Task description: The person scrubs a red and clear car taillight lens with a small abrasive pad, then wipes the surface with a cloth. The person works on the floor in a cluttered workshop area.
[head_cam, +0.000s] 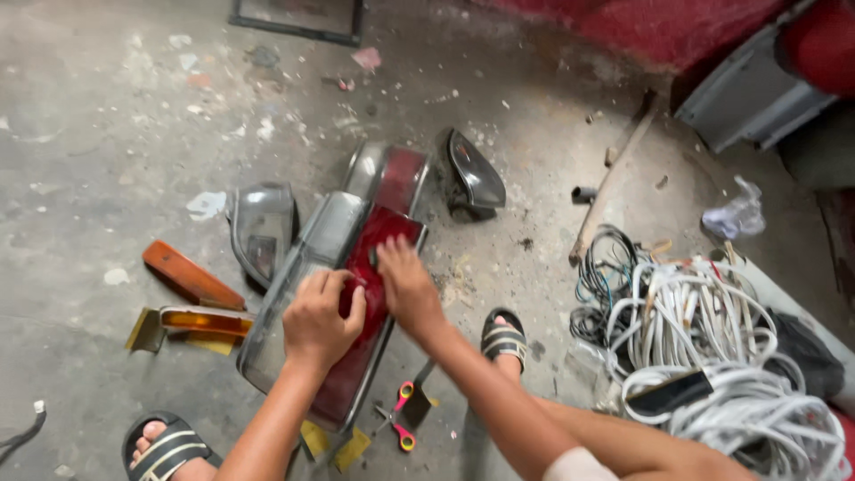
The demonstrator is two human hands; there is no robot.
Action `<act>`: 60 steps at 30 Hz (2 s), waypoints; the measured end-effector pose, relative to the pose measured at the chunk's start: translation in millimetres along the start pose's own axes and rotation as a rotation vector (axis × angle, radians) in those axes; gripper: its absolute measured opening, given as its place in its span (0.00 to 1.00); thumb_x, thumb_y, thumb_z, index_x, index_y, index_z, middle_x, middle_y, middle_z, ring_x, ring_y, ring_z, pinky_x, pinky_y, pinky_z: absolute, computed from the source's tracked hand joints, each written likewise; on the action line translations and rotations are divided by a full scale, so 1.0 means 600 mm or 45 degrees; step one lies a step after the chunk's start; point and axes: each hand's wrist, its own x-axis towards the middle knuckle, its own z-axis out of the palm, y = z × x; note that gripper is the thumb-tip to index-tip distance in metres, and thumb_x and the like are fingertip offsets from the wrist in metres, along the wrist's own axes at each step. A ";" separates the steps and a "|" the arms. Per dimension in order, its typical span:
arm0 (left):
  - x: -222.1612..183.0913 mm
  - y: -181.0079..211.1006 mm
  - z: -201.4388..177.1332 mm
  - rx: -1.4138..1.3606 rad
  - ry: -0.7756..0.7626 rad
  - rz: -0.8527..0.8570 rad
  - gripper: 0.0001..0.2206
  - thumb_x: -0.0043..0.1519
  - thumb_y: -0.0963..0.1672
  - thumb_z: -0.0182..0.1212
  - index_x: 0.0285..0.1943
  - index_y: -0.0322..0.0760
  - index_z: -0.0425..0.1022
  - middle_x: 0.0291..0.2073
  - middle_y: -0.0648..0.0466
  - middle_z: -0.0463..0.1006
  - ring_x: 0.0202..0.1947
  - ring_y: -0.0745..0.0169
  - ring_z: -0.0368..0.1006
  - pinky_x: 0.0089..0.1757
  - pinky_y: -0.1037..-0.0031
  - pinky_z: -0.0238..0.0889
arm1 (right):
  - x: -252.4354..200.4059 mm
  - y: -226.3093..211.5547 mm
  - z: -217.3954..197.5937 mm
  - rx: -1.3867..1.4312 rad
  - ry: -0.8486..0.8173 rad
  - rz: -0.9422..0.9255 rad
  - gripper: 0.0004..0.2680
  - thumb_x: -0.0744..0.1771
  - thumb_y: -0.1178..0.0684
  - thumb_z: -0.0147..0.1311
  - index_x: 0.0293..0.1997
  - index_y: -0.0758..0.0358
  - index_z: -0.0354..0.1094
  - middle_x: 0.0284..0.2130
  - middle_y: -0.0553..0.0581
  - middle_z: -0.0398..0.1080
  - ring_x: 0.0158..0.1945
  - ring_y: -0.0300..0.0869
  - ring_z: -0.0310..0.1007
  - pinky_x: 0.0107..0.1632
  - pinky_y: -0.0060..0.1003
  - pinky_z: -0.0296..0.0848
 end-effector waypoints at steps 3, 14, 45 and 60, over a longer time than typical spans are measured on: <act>-0.001 -0.009 0.007 -0.009 -0.002 0.025 0.11 0.57 0.51 0.62 0.45 0.50 0.77 0.32 0.60 0.72 0.36 0.60 0.75 0.38 0.70 0.72 | 0.070 0.077 0.039 0.077 0.066 0.205 0.15 0.72 0.53 0.48 0.68 0.62 0.65 0.63 0.68 0.67 0.69 0.59 0.62 0.70 0.55 0.60; -0.015 -0.010 0.014 -0.122 0.061 0.029 0.11 0.52 0.48 0.63 0.42 0.46 0.77 0.30 0.57 0.71 0.33 0.55 0.74 0.37 0.67 0.71 | 0.048 0.057 0.032 -0.182 -0.081 0.085 0.16 0.73 0.53 0.44 0.71 0.64 0.61 0.67 0.68 0.62 0.72 0.58 0.58 0.72 0.51 0.57; -0.013 -0.046 -0.008 -0.390 -0.198 0.181 0.12 0.46 0.50 0.64 0.37 0.50 0.76 0.20 0.60 0.67 0.26 0.54 0.73 0.34 0.65 0.70 | 0.037 0.012 0.012 -0.073 -0.069 0.117 0.16 0.72 0.56 0.45 0.70 0.65 0.62 0.67 0.71 0.62 0.73 0.59 0.57 0.72 0.52 0.55; -0.001 -0.012 -0.041 -0.493 -0.174 0.338 0.11 0.47 0.44 0.59 0.23 0.40 0.58 0.18 0.53 0.61 0.22 0.49 0.60 0.30 0.62 0.57 | 0.038 -0.023 -0.033 -0.004 -0.138 0.065 0.16 0.69 0.65 0.43 0.66 0.70 0.63 0.63 0.70 0.66 0.70 0.60 0.62 0.70 0.51 0.65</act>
